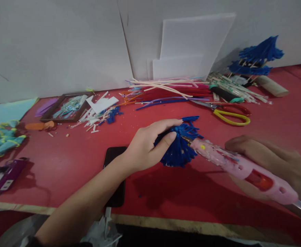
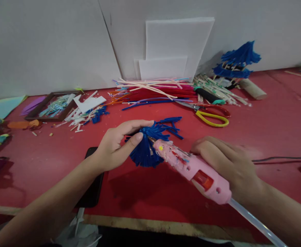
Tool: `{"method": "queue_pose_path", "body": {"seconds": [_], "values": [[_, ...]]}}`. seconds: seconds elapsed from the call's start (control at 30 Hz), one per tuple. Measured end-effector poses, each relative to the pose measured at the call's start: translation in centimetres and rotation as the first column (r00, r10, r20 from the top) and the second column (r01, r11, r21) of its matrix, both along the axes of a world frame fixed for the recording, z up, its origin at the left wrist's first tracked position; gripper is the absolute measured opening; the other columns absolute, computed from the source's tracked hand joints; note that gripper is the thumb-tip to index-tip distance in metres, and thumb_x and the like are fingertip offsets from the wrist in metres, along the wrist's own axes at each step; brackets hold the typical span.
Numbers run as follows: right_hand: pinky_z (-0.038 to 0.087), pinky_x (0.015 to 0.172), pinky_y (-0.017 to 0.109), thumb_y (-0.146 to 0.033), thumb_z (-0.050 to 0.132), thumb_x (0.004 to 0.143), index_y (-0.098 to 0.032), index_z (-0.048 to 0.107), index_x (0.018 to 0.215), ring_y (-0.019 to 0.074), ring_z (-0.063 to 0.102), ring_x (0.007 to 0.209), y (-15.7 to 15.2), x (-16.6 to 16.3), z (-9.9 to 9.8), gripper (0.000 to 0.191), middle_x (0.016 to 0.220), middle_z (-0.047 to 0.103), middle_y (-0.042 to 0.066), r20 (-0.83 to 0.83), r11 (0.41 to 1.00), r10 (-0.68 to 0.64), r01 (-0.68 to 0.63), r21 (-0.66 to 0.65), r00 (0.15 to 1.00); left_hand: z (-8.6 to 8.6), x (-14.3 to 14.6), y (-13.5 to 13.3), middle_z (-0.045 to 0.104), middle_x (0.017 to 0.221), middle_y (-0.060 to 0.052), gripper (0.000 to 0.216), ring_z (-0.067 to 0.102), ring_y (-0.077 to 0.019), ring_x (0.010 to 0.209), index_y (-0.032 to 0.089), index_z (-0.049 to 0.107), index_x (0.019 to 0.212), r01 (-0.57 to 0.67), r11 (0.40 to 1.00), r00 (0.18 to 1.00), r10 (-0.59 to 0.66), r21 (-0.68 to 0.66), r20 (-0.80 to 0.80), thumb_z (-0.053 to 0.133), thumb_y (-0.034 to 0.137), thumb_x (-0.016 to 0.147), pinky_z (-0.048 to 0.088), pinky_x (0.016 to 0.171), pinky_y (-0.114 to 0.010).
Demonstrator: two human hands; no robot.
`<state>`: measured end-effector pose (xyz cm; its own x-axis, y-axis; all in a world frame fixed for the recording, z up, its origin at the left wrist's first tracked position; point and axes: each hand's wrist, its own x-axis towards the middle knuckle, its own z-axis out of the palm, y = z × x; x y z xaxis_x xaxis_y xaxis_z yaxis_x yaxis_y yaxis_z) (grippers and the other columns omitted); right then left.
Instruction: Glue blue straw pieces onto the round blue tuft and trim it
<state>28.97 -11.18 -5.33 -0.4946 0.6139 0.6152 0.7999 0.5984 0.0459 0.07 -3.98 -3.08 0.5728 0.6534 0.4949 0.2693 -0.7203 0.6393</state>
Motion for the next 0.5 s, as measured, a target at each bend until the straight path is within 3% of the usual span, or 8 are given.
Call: {"method": "queue_pose_path", "body": {"seconds": [0.17,0.5], "values": [[0.052,0.067,0.032,-0.027,0.052,0.1,-0.03,0.051,0.098,0.018,0.069,0.076,-0.59,-0.39,0.07,0.003,0.086,0.07,0.001,0.002,0.998,-0.06,0.06,-0.034,0.998,-0.09,-0.05,0.05,0.074,0.134,-0.012,0.031,0.072,-0.021,0.126,0.016,0.065,0.13,0.008,1.0,1.0,-0.008,-0.014,0.016,0.051,0.027,0.106,0.057,0.112,-0.031],[0.048,0.063,0.034,-0.031,0.044,0.101,-0.03,0.046,0.097,0.0189,0.064,0.069,-1.0,-0.24,0.08,0.005,0.082,0.065,0.001,0.039,0.998,-0.02,0.022,-0.063,0.999,-0.23,-0.12,0.06,0.076,0.131,-0.01,0.03,0.074,-0.0202,0.121,0.018,0.065,0.13,-0.011,1.0,1.0,0.012,-0.028,0.016,0.052,0.03,0.106,0.059,0.107,-0.03]]}}
